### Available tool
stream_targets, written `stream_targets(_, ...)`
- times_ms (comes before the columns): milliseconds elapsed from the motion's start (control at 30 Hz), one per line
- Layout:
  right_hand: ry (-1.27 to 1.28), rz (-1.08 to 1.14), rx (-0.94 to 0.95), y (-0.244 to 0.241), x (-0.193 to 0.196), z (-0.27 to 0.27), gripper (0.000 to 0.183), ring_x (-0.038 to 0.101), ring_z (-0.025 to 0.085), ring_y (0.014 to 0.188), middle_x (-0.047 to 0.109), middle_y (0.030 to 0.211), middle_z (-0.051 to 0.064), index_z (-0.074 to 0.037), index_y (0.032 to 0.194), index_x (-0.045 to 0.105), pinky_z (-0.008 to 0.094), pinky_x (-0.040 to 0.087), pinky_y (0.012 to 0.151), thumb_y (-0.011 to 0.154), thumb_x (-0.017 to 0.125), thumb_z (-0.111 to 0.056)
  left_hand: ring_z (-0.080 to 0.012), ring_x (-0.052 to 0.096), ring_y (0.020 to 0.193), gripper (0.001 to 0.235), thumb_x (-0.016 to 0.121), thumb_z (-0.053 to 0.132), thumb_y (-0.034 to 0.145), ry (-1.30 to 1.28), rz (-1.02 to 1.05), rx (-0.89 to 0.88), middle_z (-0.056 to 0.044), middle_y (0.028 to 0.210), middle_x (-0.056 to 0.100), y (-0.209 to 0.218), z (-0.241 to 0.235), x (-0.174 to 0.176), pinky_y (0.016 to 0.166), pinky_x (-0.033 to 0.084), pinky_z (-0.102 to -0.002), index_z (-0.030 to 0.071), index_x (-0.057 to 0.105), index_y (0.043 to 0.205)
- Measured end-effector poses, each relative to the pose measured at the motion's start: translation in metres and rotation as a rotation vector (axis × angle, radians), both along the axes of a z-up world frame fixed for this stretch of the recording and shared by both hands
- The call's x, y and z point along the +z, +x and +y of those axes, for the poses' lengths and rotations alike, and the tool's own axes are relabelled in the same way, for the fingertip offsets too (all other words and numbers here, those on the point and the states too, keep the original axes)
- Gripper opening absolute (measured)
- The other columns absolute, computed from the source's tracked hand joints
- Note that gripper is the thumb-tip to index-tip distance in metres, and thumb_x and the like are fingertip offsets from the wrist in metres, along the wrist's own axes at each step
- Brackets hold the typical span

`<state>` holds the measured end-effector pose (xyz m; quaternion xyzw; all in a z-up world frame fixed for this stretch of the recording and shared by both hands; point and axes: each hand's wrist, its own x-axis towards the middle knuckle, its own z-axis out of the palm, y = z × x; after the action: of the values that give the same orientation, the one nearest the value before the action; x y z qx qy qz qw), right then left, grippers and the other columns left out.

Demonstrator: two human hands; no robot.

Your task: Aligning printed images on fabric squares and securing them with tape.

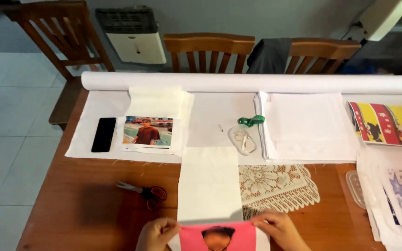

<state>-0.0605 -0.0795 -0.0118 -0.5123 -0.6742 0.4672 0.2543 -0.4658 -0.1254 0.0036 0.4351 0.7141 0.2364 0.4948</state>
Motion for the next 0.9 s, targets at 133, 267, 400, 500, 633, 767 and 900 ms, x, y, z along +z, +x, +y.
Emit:
stream_targets(133,-0.202,-0.222,-0.090,-0.028,-0.050,0.039,0.023,0.067,0.008,0.061,0.086,0.089,0.000,-0.016,0.096,0.085,0.019,0.053,0.052,0.092,0.070,-0.033,-0.0084,0.035,0.058,0.045,0.069,0.041,0.084,0.064,0.188,-0.092,0.004,0.060,0.031,0.006,0.033,-0.039,0.056,0.027,-0.033,0.019,0.039,0.060)
stream_targets(267,-0.369,-0.265,-0.194,-0.050,-0.051,0.060,0.020,0.036,0.005,0.039,0.068,0.056,-0.001,-0.012,0.102,0.085,0.019,0.031,0.038,0.094,0.075,-0.028,-0.0113,0.075,0.100,0.027,0.062,0.036,0.090,-0.138,0.325,-0.113,0.008,0.106,0.082,0.022,0.064,-0.049,0.079,0.057,-0.030,0.021,0.080,0.103)
stream_targets(400,-0.352,-0.314,-0.271,-0.055,-0.049,0.064,0.014,0.052,0.008,0.052,0.081,0.080,-0.003,-0.015,0.086,0.084,0.025,0.041,0.049,0.089,0.080,-0.028,-0.0152,0.075,0.086,0.021,0.060,0.021,0.093,-0.054,0.392,-0.156,0.005,0.095,0.081,0.027,0.073,-0.053,0.064,0.057,-0.033,0.017,0.080,0.094)
stream_targets(500,-0.347,-0.294,-0.290,-0.056,-0.048,0.065,0.012,0.060,0.009,0.058,0.081,0.082,-0.002,-0.014,0.085,0.083,0.025,0.047,0.054,0.089,0.080,-0.025,-0.0175,0.073,0.085,0.020,0.060,0.020,0.092,0.005,0.416,-0.167,0.004,0.091,0.080,0.026,0.079,-0.058,0.062,0.055,-0.036,0.016,0.080,0.092)
stream_targets(633,-0.373,-0.297,-0.312,-0.058,-0.045,0.065,0.014,0.045,0.009,0.050,0.077,0.074,-0.002,-0.014,0.089,0.084,0.025,0.037,0.048,0.091,0.080,-0.027,-0.0180,0.073,0.078,0.021,0.059,0.018,0.092,0.052,0.410,-0.171,0.002,0.087,0.080,0.025,0.085,-0.054,0.058,0.054,-0.035,0.013,0.079,0.093)
stream_targets(767,-0.375,-0.312,-0.322,-0.059,-0.045,0.067,0.015,0.051,0.009,0.054,0.080,0.081,-0.001,-0.014,0.090,0.083,0.025,0.043,0.051,0.089,0.080,-0.029,-0.0162,0.068,0.066,0.021,0.059,0.015,0.091,0.062,0.404,-0.185,0.002,0.076,0.077,0.025,0.089,-0.058,0.051,0.049,-0.032,0.012,0.079,0.088)
stream_targets(900,-0.269,-0.298,-0.338,-0.057,-0.057,0.065,0.018,0.076,0.034,0.094,0.081,0.095,0.012,-0.019,0.094,0.086,0.042,0.060,0.084,0.081,0.084,-0.032,-0.0288,0.071,0.099,0.014,0.068,0.031,0.086,0.103,0.567,-0.192,-0.002,0.094,0.080,0.026,0.089,-0.074,0.087,0.062,-0.040,0.023,0.079,0.091)
